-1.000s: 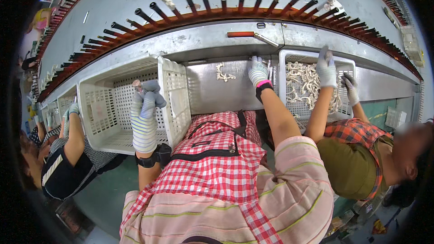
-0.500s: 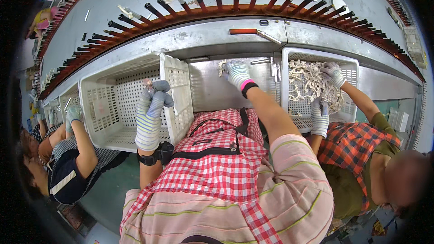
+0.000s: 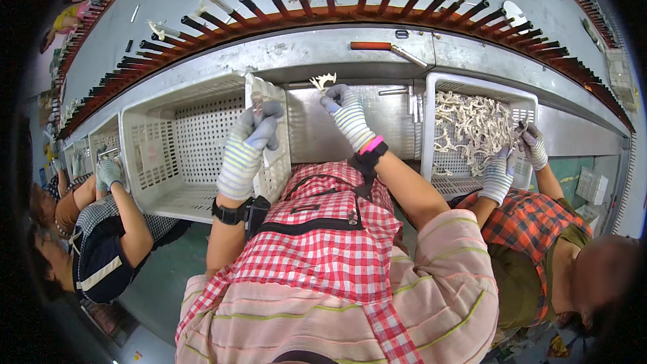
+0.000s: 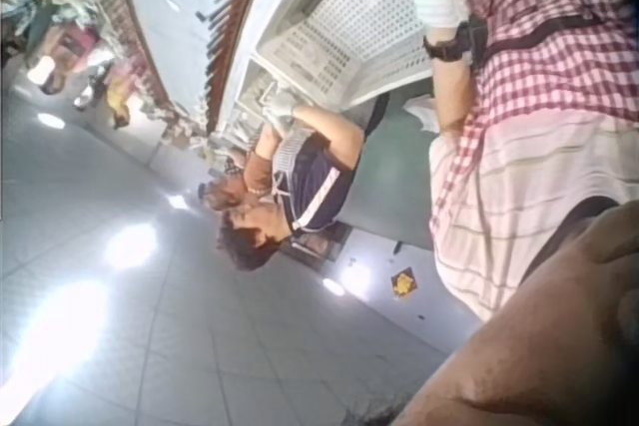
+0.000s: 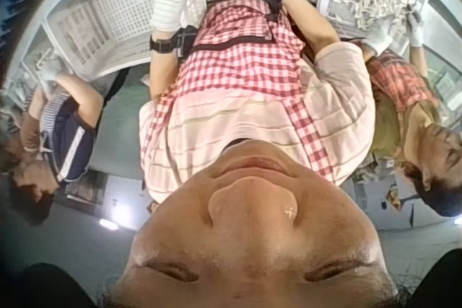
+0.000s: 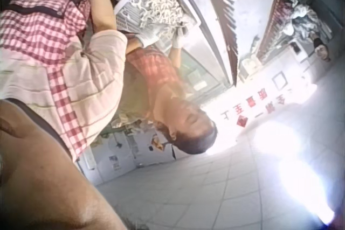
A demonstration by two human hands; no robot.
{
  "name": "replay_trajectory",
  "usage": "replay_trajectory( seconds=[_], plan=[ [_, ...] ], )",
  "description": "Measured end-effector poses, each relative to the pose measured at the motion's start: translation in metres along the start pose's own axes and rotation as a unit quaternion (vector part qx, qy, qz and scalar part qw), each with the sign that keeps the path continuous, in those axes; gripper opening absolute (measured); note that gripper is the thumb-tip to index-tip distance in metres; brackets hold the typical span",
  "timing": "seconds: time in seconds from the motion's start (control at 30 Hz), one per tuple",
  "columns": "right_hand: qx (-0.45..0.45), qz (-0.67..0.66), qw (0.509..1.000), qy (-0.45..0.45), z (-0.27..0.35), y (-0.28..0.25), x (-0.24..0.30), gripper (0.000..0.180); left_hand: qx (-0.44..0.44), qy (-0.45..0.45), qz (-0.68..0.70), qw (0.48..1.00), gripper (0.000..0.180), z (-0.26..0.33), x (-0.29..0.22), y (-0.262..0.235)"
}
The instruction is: Assembling small plastic components on a production line in a factory setting.
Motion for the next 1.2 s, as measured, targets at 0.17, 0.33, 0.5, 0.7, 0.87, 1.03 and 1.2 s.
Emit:
replay_trajectory(
  seconds=[0.17, 0.33, 0.5, 0.7, 0.87, 1.03, 1.2],
  plan=[
    [0.049, -0.191, 0.98, 0.009, 0.038, 0.004, 0.075, 0.024, 0.015, -0.004, 0.022, 1.0, 0.035, -0.031, 0.021, 0.008],
    [0.126, -0.266, 0.956, -0.009, 0.058, -0.002, 0.114, 0.018, 0.09, -0.006, 0.071, 0.993, 0.024, -0.041, 0.012, 0.024],
    [0.046, -0.23, 0.971, -0.038, 0.061, -0.01, 0.125, 0.018, 0.036, -0.015, 0.04, 0.998, 0.017, -0.041, 0.009, 0.026],
    [0.028, -0.222, 0.974, -0.033, 0.055, -0.025, 0.108, 0.016, 0.027, -0.03, 0.065, 0.997, 0.021, -0.028, -0.009, 0.023],
    [0.059, -0.283, 0.957, -0.031, 0.056, -0.03, 0.102, 0.016, 0.02, -0.033, 0.068, 0.997, 0.021, -0.021, -0.005, 0.019],
    [0.098, -0.204, 0.974, -0.028, 0.071, -0.019, 0.117, 0.016, 0.102, -0.049, 0.058, 0.992, 0.021, -0.015, -0.009, 0.025],
    [0.161, -0.163, 0.97, -0.075, 0.073, -0.014, 0.116, 0.019, 0.075, -0.015, 0.062, 0.995, 0.02, -0.016, -0.006, 0.025]
  ],
)
Point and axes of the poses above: each hand's wrist, its own z-axis away from the middle knuckle, its own y-axis out of the palm, x = y × z, the point moved 1 cm from there along -z, towards the middle knuckle, and after that the axes turned 1 degree about -y, right-handed, at the moved point
